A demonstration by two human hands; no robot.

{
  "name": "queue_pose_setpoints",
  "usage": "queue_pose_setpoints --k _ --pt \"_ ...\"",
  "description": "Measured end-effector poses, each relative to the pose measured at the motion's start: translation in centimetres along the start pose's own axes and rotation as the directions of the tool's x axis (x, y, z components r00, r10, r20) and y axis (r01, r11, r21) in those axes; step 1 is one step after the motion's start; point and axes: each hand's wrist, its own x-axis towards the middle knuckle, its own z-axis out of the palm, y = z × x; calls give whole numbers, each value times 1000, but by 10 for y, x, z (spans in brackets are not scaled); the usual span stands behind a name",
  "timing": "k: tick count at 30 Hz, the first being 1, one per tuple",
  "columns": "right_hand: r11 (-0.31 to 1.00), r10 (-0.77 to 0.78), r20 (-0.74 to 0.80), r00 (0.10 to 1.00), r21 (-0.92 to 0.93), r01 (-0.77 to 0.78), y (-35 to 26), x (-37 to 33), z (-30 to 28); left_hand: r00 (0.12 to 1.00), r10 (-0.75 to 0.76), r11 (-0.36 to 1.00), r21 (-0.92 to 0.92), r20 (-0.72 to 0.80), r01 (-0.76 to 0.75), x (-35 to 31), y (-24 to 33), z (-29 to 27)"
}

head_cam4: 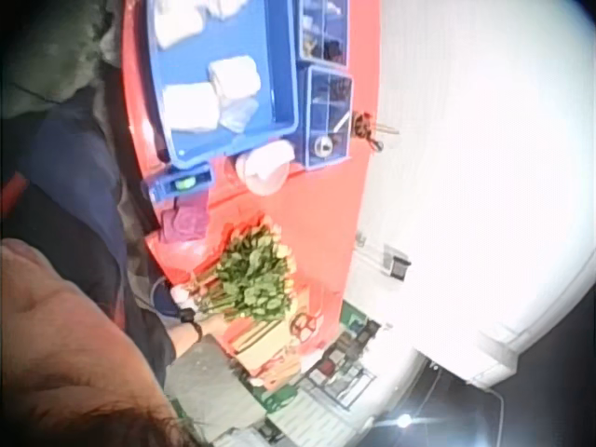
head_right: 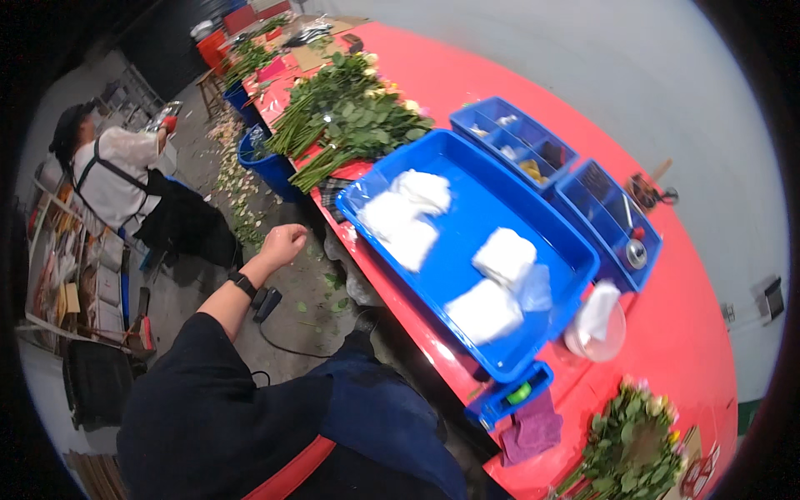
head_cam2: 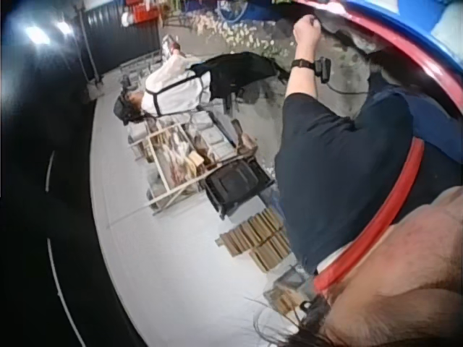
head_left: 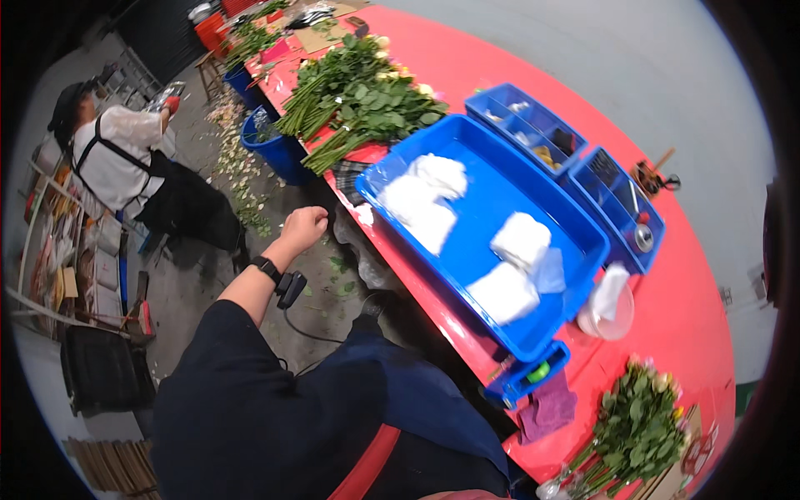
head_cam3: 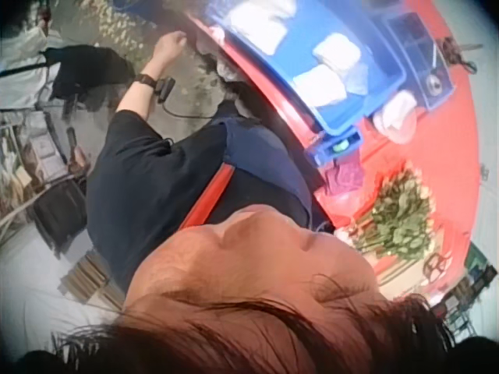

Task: Wrapping flower stems with wet absorbent towels and plastic sleeves to maintain hydration.

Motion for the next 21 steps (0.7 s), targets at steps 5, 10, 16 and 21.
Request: queue_pose_setpoints --k 5,10,16,21 --pt "883 92 114 989 -468 -28 -26 -17 28 998 28 998 -56 -63 -31 138 -66 17" --pt "898 -55 424 904 -374 230 -325 9 119 1000 19 1000 24 2 -19 235 -109 58" --pt "930 -178 565 806 -171 325 -541 18 162 998 -54 957 288 43 39 305 -105 113" --pt "951 -232 652 721 -2 308 -656 14 194 990 -78 978 -185 121 100 315 -99 67"
